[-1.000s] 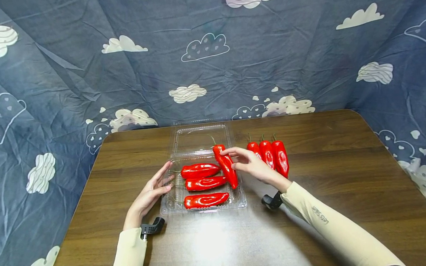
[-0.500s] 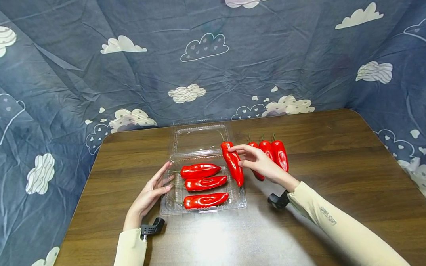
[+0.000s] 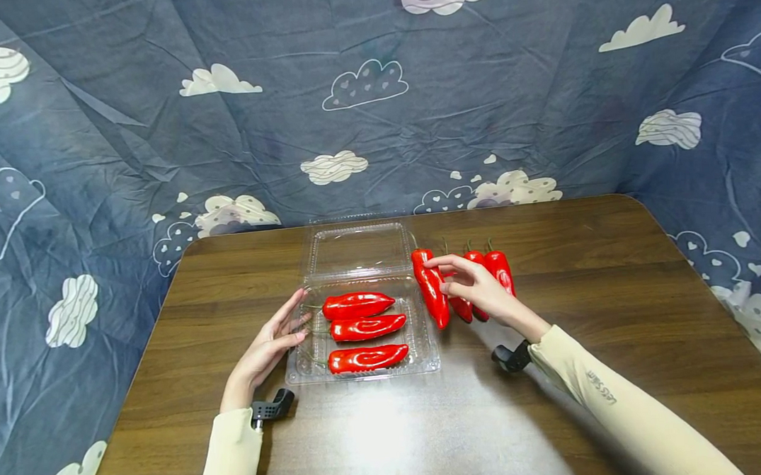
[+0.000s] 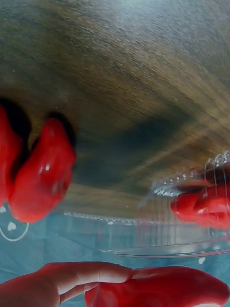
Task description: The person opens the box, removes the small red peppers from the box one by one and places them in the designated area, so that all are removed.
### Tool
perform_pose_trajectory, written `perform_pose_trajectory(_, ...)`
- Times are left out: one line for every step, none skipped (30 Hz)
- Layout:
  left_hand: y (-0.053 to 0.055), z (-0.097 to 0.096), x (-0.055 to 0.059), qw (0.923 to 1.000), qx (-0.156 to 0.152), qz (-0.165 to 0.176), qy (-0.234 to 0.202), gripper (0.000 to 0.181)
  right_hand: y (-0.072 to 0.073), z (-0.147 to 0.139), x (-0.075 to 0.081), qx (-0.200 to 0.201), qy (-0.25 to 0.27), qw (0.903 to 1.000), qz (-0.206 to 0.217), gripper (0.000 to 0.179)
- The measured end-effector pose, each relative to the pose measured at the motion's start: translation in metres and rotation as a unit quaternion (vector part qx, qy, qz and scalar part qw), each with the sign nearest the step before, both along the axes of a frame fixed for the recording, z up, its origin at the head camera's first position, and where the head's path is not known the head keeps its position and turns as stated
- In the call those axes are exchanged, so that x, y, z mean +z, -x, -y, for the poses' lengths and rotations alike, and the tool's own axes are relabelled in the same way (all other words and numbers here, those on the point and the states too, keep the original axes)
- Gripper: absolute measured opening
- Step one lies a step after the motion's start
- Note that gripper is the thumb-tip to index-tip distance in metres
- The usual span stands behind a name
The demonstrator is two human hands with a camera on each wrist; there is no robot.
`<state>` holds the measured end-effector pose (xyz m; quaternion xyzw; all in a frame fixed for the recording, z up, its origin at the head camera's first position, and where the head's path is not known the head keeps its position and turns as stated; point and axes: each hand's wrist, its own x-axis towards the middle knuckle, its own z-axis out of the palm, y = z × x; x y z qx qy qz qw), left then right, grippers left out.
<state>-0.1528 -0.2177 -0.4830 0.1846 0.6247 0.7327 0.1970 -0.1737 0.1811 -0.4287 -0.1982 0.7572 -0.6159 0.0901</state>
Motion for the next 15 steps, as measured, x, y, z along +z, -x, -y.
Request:
perform_pose_trajectory(0.000, 0.000, 0.000, 1.0000, 0.000, 0.000, 0.000, 0.074, 0.000, -0.001, 0.000, -0.002, -0.001, 1.0000, 0.002, 0.042)
perform_pose_trajectory(0.000, 0.000, 0.000, 1.0000, 0.000, 0.000, 0.000, 0.074, 0.000, -0.003, 0.000, -0.005, -0.003, 1.0000, 0.004, 0.042)
perform_pose_trajectory(0.000, 0.000, 0.000, 1.0000, 0.001, 0.000, 0.000, 0.074, -0.001, -0.004, 0.000, -0.007, -0.003, 0.9999, 0.007, 0.042)
perform_pose_trajectory(0.000, 0.000, 0.000, 1.0000, 0.001, 0.000, 0.000, 0.074, -0.001, -0.005, 0.000, -0.009, -0.005, 0.9999, 0.008, 0.042)
perform_pose_trajectory(0.000, 0.000, 0.000, 1.0000, 0.001, 0.001, -0.001, 0.074, -0.001, -0.006, 0.000, -0.012, -0.006, 0.9999, 0.009, 0.042)
perform_pose_trajectory(0.000, 0.000, 0.000, 1.0000, 0.000, 0.001, -0.001, 0.074, -0.001, -0.008, -0.001, -0.014, -0.007, 0.9998, 0.009, 0.042)
perform_pose_trajectory(0.000, 0.000, 0.000, 1.0000, 0.001, 0.001, -0.001, 0.074, -0.001, -0.009, -0.002, -0.016, -0.008, 0.9998, 0.008, 0.042)
perform_pose_trajectory(0.000, 0.000, -0.001, 1.0000, 0.000, 0.001, -0.001, 0.074, -0.001, -0.010, -0.002, -0.018, -0.009, 0.9998, 0.008, 0.042)
perform_pose_trajectory(0.000, 0.000, -0.001, 1.0000, 0.001, 0.001, 0.000, 0.074, -0.001, -0.011, -0.003, -0.020, -0.007, 0.9998, 0.007, 0.042)
perform_pose_trajectory(0.000, 0.000, -0.001, 1.0000, 0.001, 0.001, 0.000, 0.074, -0.001, -0.013, -0.004, -0.021, -0.005, 0.9998, 0.006, 0.041)
perform_pose_trajectory(0.000, 0.000, -0.001, 1.0000, 0.001, 0.000, 0.000, 0.073, -0.001, -0.014, -0.005, -0.023, -0.004, 0.9997, 0.005, 0.041)
perform_pose_trajectory(0.000, 0.000, -0.001, 1.0000, 0.001, 0.000, 0.000, 0.073, -0.002, -0.016, -0.006, -0.025, -0.002, 0.9997, 0.003, 0.040)
perform_pose_trajectory(0.000, 0.000, -0.001, 1.0000, 0.001, 0.000, 0.000, 0.073, -0.002, -0.017, -0.007, -0.027, -0.001, 0.9996, 0.002, 0.040)
perform_pose_trajectory(0.000, 0.000, -0.001, 1.0000, 0.001, 0.000, 0.000, 0.073, -0.002, -0.019, -0.007, -0.028, 0.001, 0.9996, 0.001, 0.040)
perform_pose_trajectory(0.000, 0.000, -0.001, 1.0000, 0.001, 0.000, 0.000, 0.073, -0.003, -0.020, -0.008, -0.028, 0.002, 0.9996, -0.001, 0.039)
